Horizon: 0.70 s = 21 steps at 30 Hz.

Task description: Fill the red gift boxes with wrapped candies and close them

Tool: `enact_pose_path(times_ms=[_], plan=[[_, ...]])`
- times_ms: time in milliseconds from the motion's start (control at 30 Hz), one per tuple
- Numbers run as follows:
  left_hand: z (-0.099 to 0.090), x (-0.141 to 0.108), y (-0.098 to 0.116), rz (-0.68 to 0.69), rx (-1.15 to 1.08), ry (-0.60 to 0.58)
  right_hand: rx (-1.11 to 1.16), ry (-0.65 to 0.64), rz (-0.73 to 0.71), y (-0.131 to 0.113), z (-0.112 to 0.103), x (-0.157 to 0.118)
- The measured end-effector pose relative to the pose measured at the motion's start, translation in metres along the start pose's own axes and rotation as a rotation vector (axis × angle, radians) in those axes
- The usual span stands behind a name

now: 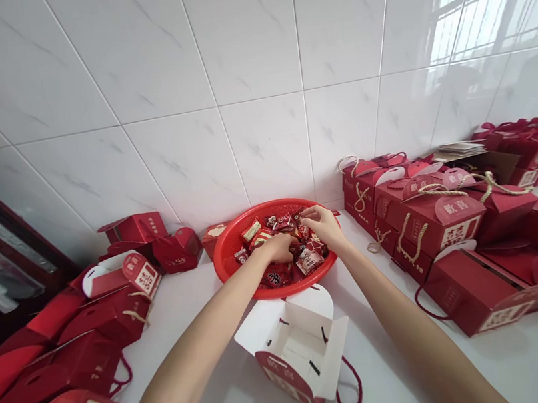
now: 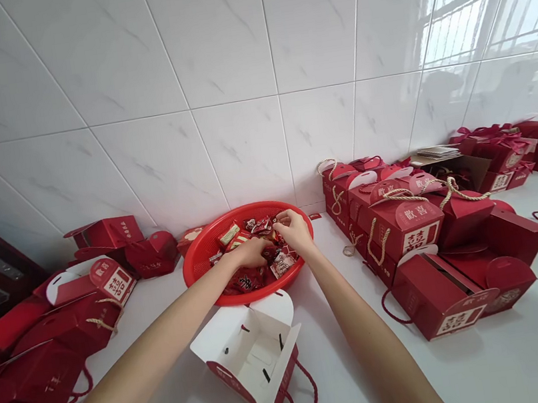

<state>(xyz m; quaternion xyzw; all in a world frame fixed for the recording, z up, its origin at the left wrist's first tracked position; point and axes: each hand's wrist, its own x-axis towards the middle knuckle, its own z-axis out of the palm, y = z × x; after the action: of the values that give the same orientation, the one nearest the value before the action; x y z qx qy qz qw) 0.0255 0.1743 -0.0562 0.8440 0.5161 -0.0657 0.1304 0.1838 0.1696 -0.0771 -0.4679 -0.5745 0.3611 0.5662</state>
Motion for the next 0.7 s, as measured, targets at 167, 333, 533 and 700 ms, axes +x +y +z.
enact_pose_path(times_ms=[167,333,533,700], plan=[[-0.001,0.002,-0.017,0.029,-0.205,0.093,0.004,-0.016,-0.001,-0.001,-0.001,0.0],[-0.008,-0.001,-0.03,0.072,-0.432,0.227,0.0,-0.038,0.007,-0.001,-0.001,0.0],[-0.01,0.0,-0.029,0.179,-0.695,0.332,0.003,-0.128,0.043,-0.002,0.0,-0.002],[-0.007,-0.001,-0.029,0.298,-1.098,0.243,-0.012,-0.251,0.014,-0.006,0.0,-0.005]])
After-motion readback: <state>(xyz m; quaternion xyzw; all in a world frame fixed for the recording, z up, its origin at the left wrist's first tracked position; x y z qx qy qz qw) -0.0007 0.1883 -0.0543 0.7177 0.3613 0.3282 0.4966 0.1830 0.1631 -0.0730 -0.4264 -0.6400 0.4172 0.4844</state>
